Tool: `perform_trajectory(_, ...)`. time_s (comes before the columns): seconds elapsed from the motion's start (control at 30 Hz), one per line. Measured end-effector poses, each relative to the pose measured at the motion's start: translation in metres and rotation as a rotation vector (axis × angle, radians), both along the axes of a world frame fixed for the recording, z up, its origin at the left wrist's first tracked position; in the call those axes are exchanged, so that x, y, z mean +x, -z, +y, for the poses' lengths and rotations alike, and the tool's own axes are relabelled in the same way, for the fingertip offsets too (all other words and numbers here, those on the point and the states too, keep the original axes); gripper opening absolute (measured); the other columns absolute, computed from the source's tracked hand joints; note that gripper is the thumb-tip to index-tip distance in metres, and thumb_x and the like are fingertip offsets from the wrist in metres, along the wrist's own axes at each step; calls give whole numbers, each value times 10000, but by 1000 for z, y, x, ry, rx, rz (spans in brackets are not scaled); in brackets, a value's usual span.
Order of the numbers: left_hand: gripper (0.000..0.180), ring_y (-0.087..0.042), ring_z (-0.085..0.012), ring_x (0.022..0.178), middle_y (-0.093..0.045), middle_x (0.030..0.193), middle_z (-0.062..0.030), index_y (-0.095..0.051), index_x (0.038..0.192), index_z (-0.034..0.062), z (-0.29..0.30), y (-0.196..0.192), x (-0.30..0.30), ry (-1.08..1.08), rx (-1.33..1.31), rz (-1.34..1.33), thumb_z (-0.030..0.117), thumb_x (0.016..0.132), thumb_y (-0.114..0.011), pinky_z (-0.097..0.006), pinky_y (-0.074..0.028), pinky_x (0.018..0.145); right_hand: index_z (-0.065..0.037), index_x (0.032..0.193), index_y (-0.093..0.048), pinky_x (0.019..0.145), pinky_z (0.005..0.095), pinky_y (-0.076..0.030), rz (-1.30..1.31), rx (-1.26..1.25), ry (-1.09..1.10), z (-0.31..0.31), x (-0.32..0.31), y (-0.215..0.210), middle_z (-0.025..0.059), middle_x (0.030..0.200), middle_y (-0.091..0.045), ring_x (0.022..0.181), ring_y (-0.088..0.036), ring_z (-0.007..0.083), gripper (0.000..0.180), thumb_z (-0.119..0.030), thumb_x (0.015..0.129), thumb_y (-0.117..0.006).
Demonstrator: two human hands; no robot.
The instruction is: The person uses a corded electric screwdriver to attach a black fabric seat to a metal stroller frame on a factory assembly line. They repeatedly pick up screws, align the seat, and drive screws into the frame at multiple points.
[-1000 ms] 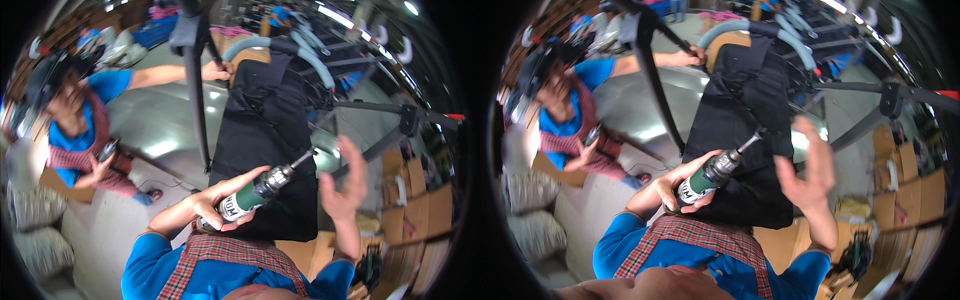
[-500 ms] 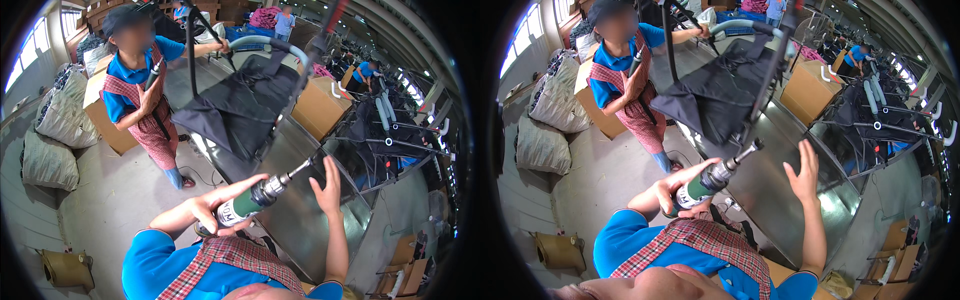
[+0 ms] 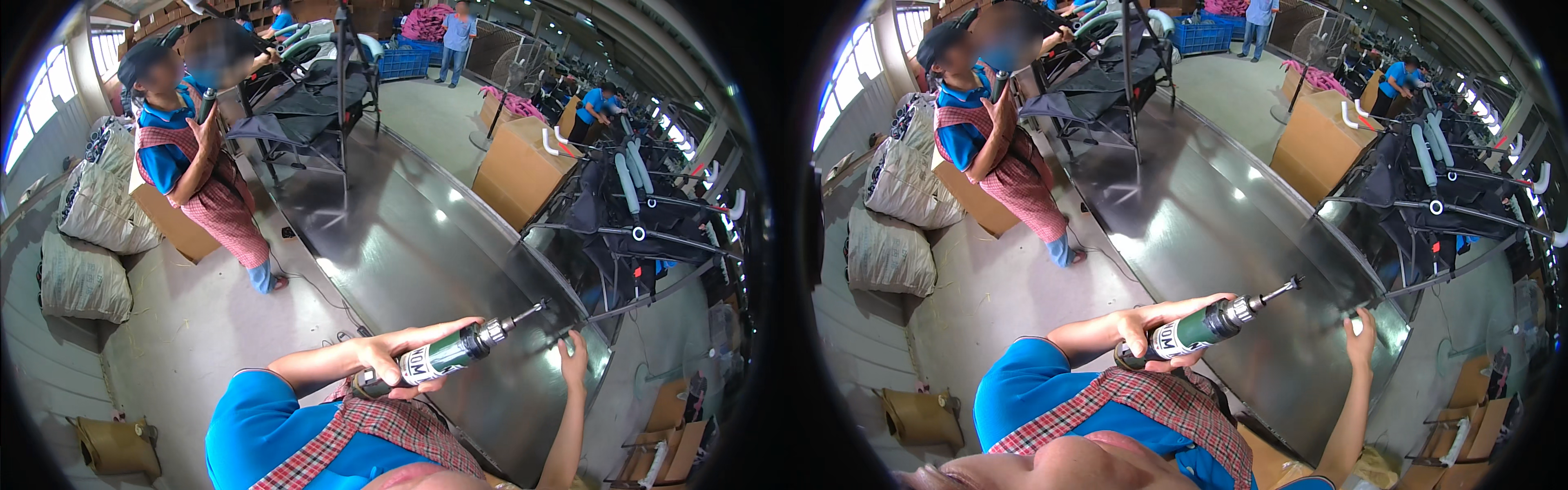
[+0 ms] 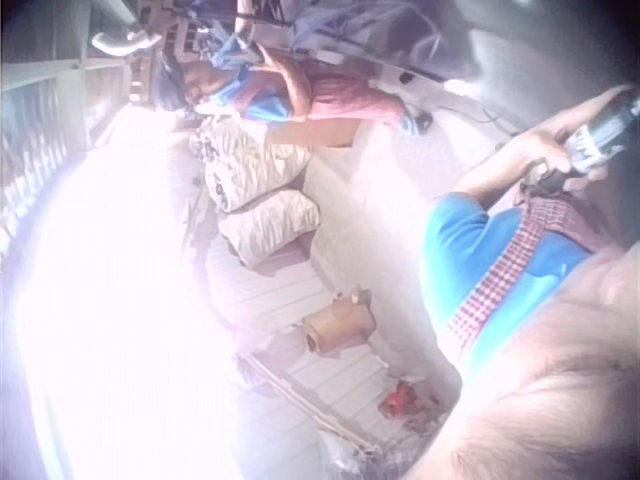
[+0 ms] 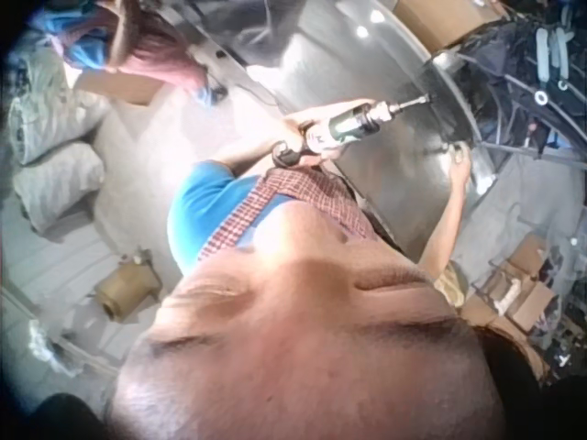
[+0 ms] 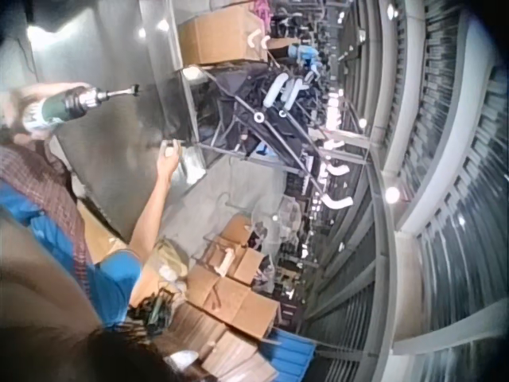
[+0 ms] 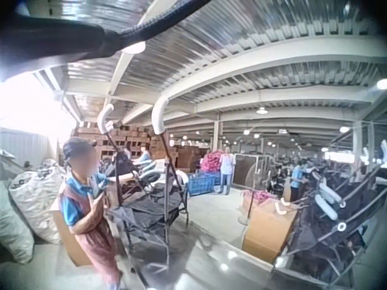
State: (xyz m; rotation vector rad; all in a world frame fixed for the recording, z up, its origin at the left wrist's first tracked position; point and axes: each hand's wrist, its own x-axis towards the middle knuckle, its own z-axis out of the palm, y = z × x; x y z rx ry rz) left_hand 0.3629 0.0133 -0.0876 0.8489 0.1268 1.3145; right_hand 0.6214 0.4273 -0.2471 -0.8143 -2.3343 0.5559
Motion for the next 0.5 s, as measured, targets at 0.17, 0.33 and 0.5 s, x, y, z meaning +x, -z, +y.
perform_trajectory(0.17,1327,-616,-184,583,-571,944,-182,74,1613,245,56,-17,26,23,-32,-76,144,701,-884,-250,-527,499,8,1294,-597,939,341,-509,18,-219,133,99,69,58,160,1278,-630,1134,-625,251,420,-172,931,-707)
perform_trajectory(0.33,1361,-598,-258,575,-536,907,-246,60,1594,280,91,-25,43,-158,-203,-66,116,643,-901,-298,-502,487,64,1232,-596,980,343,-502,222,-476,168,171,74,112,187,1225,-656,1151,-636,267,415,-217,944,-700)
perform_trajectory(0.5,1393,-617,-341,522,-567,886,-319,84,1597,266,125,-2,59,-286,-94,-130,139,626,-907,-358,-521,459,-13,1277,-615,925,328,-492,229,-336,314,256,65,118,130,1136,-689,1064,-661,279,480,-365,958,-679)
